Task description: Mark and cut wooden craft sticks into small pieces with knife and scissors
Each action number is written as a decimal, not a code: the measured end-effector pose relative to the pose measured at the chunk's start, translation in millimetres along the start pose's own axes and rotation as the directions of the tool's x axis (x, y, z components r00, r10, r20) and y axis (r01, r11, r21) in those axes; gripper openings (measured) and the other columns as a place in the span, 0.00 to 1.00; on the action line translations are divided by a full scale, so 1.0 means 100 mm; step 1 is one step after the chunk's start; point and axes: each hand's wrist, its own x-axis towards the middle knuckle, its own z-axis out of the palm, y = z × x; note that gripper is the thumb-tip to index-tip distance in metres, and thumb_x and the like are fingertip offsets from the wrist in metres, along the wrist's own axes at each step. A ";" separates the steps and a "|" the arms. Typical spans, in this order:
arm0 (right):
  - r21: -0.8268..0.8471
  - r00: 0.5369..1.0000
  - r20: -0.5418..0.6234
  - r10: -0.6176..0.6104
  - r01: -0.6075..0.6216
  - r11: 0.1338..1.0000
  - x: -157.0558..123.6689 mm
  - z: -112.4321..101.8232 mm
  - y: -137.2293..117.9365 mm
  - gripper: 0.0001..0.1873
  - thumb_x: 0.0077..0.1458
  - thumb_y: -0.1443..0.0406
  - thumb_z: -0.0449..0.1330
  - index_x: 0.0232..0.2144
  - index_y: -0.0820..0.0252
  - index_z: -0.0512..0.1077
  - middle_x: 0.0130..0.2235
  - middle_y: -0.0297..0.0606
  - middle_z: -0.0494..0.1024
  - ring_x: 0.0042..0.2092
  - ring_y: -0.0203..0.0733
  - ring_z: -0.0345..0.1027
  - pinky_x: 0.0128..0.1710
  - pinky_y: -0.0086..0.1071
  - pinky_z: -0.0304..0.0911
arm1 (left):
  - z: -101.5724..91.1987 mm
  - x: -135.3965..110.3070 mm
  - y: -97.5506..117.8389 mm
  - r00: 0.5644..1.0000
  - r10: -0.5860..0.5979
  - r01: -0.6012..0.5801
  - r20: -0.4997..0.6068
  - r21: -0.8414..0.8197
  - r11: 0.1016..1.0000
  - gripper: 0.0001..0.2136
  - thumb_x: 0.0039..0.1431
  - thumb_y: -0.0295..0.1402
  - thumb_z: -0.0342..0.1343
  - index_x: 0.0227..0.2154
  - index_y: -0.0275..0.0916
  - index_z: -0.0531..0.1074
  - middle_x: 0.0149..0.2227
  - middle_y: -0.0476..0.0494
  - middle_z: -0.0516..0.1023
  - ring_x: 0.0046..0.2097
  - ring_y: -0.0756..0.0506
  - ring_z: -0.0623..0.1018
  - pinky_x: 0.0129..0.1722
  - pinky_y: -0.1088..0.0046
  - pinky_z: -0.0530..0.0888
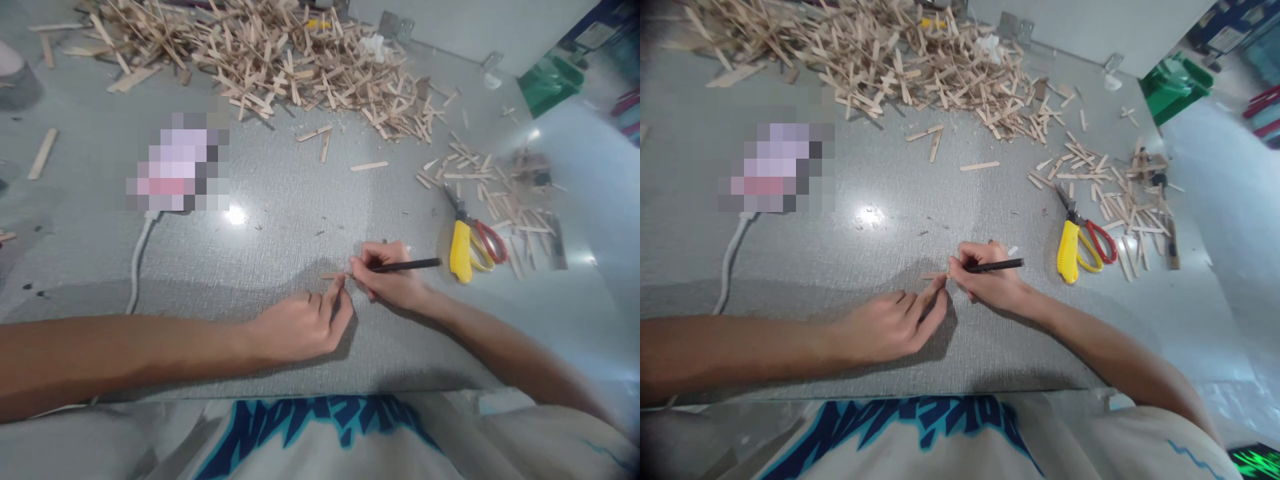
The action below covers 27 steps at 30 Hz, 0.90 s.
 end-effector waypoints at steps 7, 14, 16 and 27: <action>0.028 1.000 -0.001 0.013 -0.013 1.000 0.01 0.01 -0.02 0.23 0.69 0.63 0.63 0.22 0.56 0.62 0.17 0.28 0.70 0.15 0.32 0.67 0.15 0.23 0.57 | 0.01 0.01 -0.01 1.000 0.000 0.000 -0.010 0.002 1.000 0.13 0.66 0.18 0.53 0.48 0.21 0.79 0.49 0.14 0.84 0.23 0.45 0.81 0.21 0.72 0.76; 0.045 1.000 0.000 0.013 -0.013 0.999 0.00 0.02 -0.02 0.23 0.70 0.61 0.63 0.22 0.56 0.63 0.18 0.28 0.71 0.16 0.32 0.66 0.15 0.24 0.57 | 0.02 0.01 -0.01 1.000 0.002 -0.002 -0.012 0.000 1.000 0.13 0.66 0.19 0.52 0.49 0.20 0.78 0.49 0.14 0.84 0.24 0.45 0.82 0.21 0.72 0.76; 0.035 1.000 0.005 0.016 -0.017 0.999 0.00 0.01 -0.01 0.24 0.70 0.61 0.63 0.22 0.56 0.63 0.17 0.29 0.71 0.16 0.32 0.66 0.16 0.25 0.57 | 0.02 0.00 -0.01 1.000 0.001 -0.001 -0.009 -0.003 1.000 0.13 0.66 0.18 0.52 0.49 0.20 0.78 0.49 0.14 0.84 0.23 0.45 0.82 0.21 0.72 0.76; -0.019 1.000 0.006 -0.010 0.010 1.000 -0.01 0.00 0.02 0.24 0.70 0.60 0.63 0.22 0.55 0.61 0.16 0.28 0.70 0.16 0.33 0.66 0.16 0.26 0.56 | 0.02 0.01 -0.01 1.000 -0.007 0.007 -0.012 0.016 1.000 0.13 0.66 0.18 0.53 0.49 0.20 0.78 0.49 0.15 0.84 0.22 0.46 0.80 0.21 0.72 0.76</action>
